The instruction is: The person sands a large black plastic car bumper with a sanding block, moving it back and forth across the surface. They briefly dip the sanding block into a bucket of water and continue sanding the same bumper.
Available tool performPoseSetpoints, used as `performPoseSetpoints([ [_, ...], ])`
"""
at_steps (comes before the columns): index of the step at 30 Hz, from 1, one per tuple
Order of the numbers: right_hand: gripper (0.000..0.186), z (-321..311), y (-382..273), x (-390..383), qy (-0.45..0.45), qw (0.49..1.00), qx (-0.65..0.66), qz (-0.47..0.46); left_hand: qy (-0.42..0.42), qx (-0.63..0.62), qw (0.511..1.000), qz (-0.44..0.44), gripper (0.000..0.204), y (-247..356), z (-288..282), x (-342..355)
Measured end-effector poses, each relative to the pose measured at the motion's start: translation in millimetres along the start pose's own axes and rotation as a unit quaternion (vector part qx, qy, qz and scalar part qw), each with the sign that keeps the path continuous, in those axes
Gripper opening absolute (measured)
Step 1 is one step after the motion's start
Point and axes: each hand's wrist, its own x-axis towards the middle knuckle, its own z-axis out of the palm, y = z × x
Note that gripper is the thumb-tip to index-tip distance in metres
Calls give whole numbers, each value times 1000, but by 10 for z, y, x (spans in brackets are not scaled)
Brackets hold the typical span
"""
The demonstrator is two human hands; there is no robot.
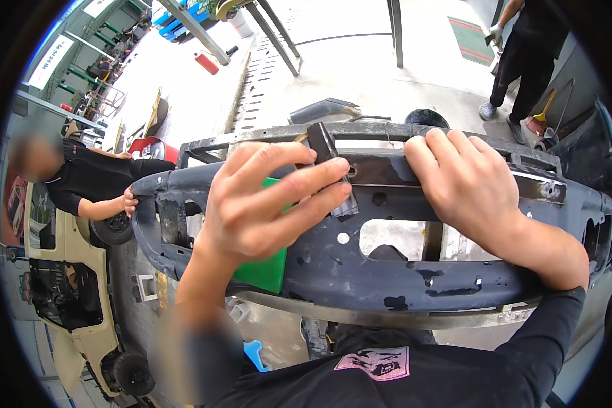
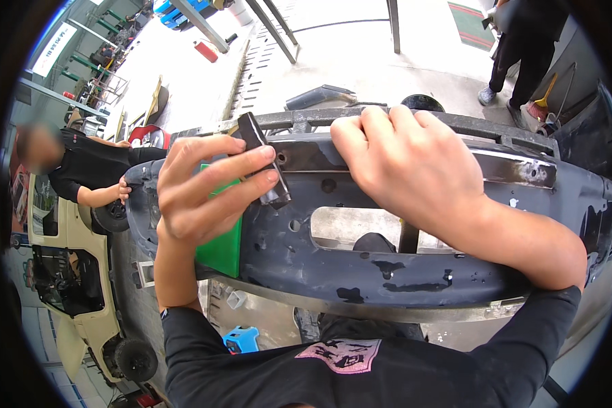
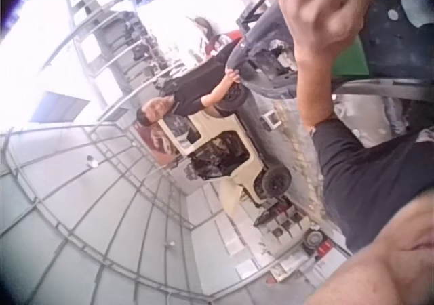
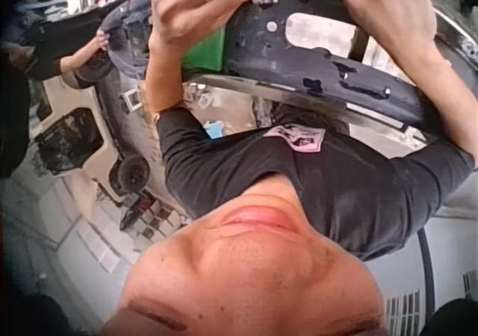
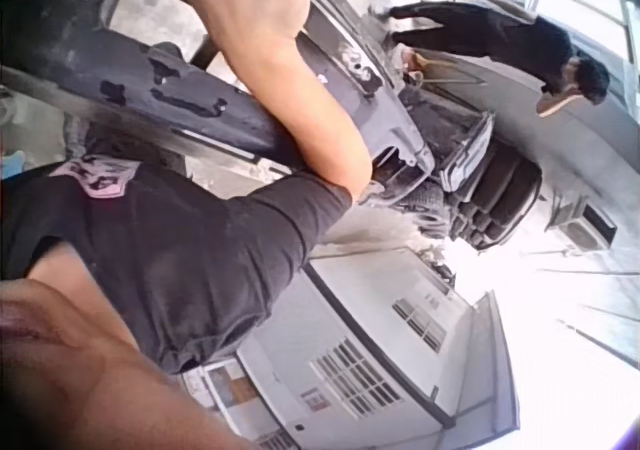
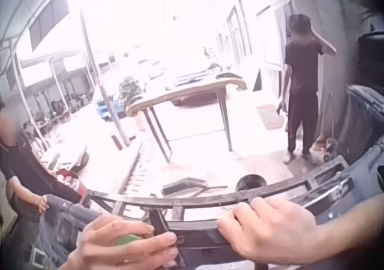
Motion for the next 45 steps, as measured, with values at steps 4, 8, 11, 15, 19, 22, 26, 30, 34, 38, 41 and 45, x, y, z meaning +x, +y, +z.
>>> performPoseSetpoints([
  [4,15,4,-5,-18,-1,1000,-11,-3,-25,12,1000,-10,23,122,-73,7],
  [8,15,20,-5,-17,5,999,-42,-16,6,22,1000,-4,19,264,94,165],
  [11,16,-6,25,-44,-2,999,-37,-19,-38,6,999,-13,17,222,-28,117],
  [15,15,18,6,-23,6,999,-33,-20,-14,-6,1000,7,18,228,84,198],
  [19,14,-7,7,-55,-1,999,-30,-19,-51,-27,998,-3,17,122,-71,98],
  [22,15,-6,-36,-9,1,1000,-22,-15,-10,13,1000,6,18,213,-1,101],
  [26,15,-46,-25,-22,-14,1000,-9,-20,-29,-14,999,-13,16,286,23,195],
  [30,13,-29,4,-29,-29,999,-9,-19,-52,-8,998,-31,16,250,-84,122],
  [34,11,-41,67,-62,-22,999,-12,-31,25,-31,999,-16,15,344,179,232],
  [38,12,0,21,-27,-25,998,-18,-46,-15,-19,997,-68,9,399,-50,96],
  [41,12,-73,13,19,-24,998,-17,-46,21,-24,999,-28,11,367,21,161],
  [45,11,-44,12,16,-26,999,-16,-29,23,-5,999,-29,12,244,-1,-3],
])
